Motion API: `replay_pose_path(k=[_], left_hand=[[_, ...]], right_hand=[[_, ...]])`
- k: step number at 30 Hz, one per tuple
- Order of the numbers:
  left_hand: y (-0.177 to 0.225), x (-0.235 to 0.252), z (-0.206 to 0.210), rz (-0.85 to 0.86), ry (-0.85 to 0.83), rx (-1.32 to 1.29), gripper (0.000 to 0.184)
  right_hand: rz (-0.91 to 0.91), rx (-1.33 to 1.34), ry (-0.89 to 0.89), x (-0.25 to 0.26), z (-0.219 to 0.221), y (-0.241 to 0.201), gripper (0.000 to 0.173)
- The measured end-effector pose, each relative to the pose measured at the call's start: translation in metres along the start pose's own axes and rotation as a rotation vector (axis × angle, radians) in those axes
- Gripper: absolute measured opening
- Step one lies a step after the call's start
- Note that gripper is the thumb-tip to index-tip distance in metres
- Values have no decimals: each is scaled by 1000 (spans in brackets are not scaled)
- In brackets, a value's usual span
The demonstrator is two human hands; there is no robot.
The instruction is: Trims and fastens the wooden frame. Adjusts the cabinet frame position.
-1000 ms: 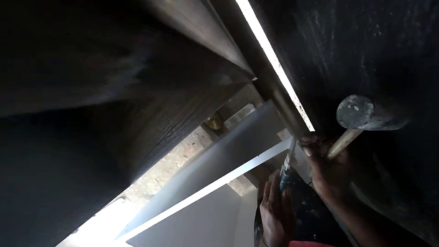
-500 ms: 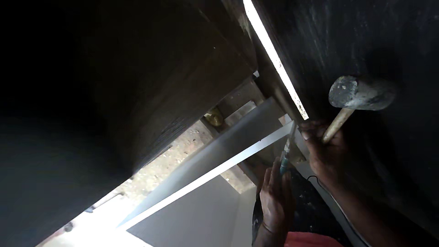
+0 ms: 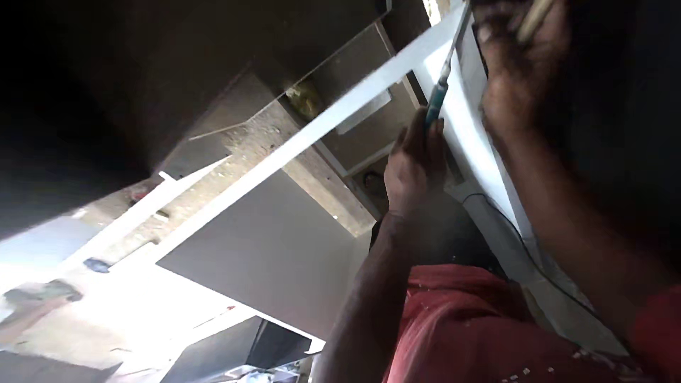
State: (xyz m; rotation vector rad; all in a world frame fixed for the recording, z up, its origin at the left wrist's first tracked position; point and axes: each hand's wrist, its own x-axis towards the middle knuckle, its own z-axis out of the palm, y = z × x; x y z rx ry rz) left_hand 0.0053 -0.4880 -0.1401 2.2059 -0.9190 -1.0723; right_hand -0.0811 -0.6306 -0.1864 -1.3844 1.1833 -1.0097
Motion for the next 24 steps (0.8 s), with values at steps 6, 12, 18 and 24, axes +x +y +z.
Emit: replay_pose_path(k=[6, 12, 18, 24], left_hand=[[-1, 4, -3, 11, 1, -32, 42], [-5, 5, 1, 27, 11, -19, 44], [-2, 5, -1, -10, -16, -11, 44], [2, 0, 2, -24, -22, 29, 45]], right_hand=[[-43, 3, 25, 3, 1, 7, 10], [-74, 23, 15, -1, 3, 1, 14], [-30, 35, -4, -3, 1, -4, 19], [-98, 88, -54, -5, 1, -4, 19]])
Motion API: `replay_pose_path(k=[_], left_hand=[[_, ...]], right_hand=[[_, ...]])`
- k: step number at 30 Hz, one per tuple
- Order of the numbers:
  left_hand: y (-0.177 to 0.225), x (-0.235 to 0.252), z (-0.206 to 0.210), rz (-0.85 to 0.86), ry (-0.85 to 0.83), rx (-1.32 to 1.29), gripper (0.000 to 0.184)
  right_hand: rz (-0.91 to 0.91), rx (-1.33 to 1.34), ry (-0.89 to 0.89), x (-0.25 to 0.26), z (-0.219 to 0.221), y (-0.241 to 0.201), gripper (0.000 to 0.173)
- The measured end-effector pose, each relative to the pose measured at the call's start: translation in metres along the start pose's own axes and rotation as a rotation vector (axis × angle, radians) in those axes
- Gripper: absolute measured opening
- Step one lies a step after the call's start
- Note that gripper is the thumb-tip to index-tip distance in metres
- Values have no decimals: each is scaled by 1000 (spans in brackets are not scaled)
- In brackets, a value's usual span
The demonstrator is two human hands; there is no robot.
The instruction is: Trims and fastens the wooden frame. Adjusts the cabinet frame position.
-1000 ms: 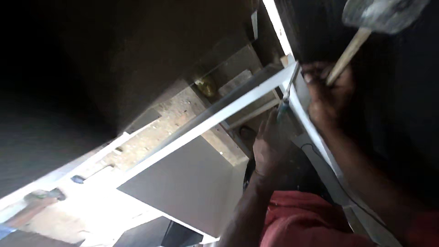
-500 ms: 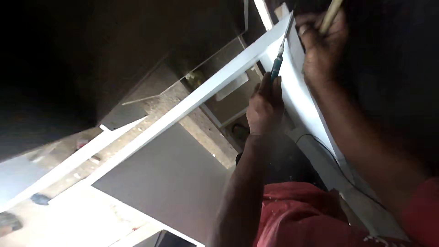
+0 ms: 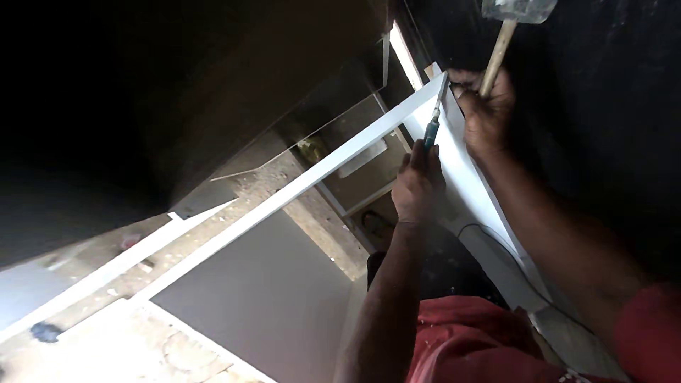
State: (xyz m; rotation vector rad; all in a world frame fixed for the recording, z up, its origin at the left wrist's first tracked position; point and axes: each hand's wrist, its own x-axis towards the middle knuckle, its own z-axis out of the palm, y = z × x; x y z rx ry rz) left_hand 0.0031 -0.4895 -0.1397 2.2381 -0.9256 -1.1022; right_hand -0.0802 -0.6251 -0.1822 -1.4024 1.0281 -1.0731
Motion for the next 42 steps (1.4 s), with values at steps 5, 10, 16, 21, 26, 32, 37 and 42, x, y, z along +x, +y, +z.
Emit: replay_pose_path(k=[5, 10, 16, 21, 26, 32, 37, 42], left_hand=[[11, -3, -10, -12, -30, 34, 44], [6, 0, -16, 20, -31, 39, 44], [0, 1, -8, 50, 23, -1, 42], [-5, 2, -2, 54, 25, -18, 44], [-6, 2, -1, 62, 44, 7, 42], [-6, 2, -8, 75, 26, -2, 42], [-7, 5, -10, 80, 16, -3, 43], [-10, 6, -3, 78, 31, -34, 43]], right_hand=[[-46, 30, 13, 1, 0, 8, 19], [-20, 41, 16, 0, 1, 7, 19], [-22, 51, 21, 1, 1, 9, 18], [-29, 67, 16, 1, 2, 9, 17], [-41, 71, 19, 0, 2, 9, 17], [-29, 74, 21, 1, 2, 8, 19], [-23, 54, 23, 1, 2, 8, 17], [-39, 73, 10, 2, 1, 11, 18]])
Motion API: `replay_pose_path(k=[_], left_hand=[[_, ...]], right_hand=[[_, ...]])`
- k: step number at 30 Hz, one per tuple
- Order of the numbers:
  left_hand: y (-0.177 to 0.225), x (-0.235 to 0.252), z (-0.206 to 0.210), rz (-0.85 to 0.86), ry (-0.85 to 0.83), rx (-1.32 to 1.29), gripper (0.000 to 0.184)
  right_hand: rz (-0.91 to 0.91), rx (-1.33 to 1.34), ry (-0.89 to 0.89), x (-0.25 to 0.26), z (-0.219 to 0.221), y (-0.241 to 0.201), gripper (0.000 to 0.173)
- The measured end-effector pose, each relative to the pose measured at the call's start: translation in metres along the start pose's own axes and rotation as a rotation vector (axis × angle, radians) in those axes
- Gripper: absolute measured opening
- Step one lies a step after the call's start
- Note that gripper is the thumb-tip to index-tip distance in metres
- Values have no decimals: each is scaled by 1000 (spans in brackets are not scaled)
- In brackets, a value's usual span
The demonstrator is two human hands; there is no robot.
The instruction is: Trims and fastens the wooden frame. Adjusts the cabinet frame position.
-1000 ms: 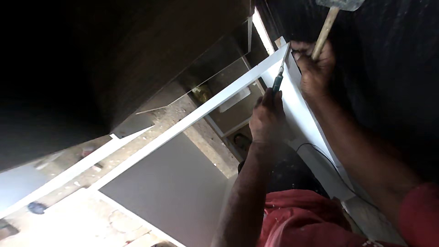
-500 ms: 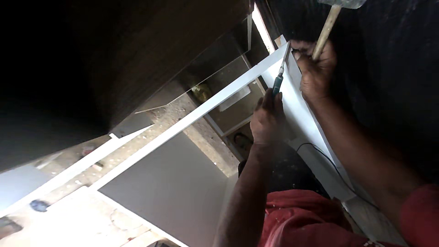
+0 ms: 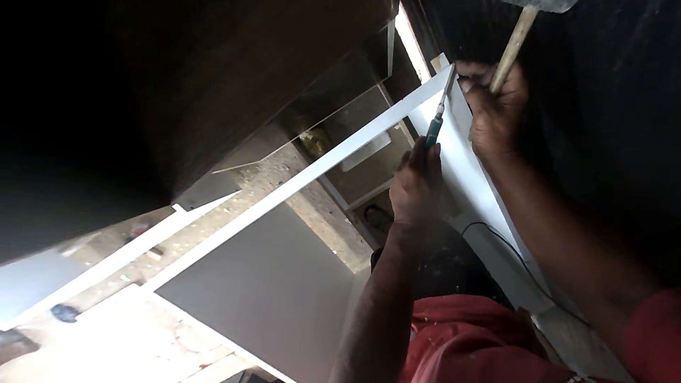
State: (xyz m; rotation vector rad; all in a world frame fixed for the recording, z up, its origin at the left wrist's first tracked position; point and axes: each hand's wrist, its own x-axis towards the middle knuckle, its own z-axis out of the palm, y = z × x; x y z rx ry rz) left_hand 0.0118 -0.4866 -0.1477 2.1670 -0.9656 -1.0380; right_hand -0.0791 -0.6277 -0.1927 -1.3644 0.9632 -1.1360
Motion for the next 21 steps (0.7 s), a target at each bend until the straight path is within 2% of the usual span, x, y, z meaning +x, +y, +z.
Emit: replay_pose_path(k=[14, 21], left_hand=[[1, -3, 0, -92, -53, 13, 46], [7, -3, 1, -110, -18, 18, 40]], right_hand=[[47, 15, 30, -1, 3, -8, 20], [216, 36, 41, 1, 4, -21, 20]])
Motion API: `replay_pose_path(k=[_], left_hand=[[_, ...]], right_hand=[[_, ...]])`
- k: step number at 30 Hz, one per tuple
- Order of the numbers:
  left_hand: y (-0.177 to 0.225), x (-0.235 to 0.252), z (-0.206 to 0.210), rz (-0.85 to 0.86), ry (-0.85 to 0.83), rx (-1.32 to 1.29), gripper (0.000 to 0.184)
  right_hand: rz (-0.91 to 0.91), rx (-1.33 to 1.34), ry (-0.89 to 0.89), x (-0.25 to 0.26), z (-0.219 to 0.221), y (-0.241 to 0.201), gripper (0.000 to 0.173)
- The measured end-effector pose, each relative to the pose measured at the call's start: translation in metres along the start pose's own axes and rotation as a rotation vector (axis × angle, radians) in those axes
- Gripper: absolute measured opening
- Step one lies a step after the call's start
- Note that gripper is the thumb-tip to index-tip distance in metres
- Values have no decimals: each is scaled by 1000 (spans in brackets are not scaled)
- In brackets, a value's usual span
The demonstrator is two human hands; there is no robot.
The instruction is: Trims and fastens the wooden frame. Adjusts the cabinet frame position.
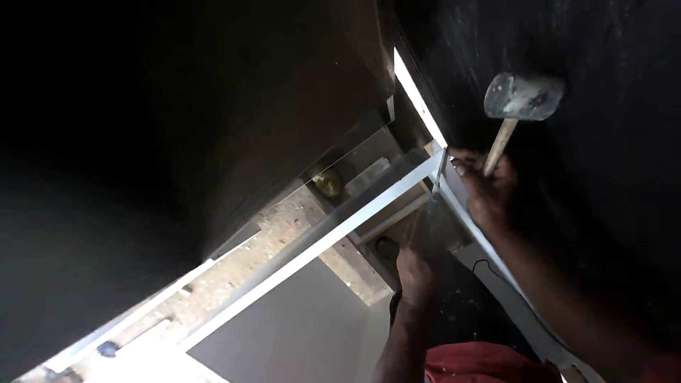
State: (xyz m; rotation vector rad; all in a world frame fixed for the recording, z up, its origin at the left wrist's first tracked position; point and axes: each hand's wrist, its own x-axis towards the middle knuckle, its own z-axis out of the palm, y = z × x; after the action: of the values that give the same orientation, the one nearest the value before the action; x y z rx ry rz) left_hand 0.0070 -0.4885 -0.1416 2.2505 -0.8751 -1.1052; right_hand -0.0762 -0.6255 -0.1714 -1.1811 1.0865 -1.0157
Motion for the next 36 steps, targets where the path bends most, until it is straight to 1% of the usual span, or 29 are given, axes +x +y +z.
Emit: replay_pose_path(k=[4, 8, 10, 14, 21, 27, 32, 36], left_hand=[[3, 0, -1, 57, 32, 20, 41], [3, 1, 0, 90, 56, 38, 42], [3, 0, -1, 80, 46, 20, 41], [4, -1, -1, 83, 50, 24, 42], [6, -3, -1, 55, 55, 4, 44], [3, -3, -2, 94, 54, -1, 47], [5, -4, -4, 71, 31, 2, 47], [5, -4, -5, 67, 27, -4, 47]], right_hand=[[93, -30, -12, -4, -1, -6, 24], [102, -32, -4, -2, -1, -6, 24], [116, -48, 8, -2, -1, -7, 23], [113, 14, 59, -4, -4, -1, 20], [226, 8, 149, -2, -3, -6, 23], [205, 19, 122, -2, -3, -5, 22], [225, 26, 109, -2, -6, -4, 24], [226, -37, 63, -1, -12, -8, 24]])
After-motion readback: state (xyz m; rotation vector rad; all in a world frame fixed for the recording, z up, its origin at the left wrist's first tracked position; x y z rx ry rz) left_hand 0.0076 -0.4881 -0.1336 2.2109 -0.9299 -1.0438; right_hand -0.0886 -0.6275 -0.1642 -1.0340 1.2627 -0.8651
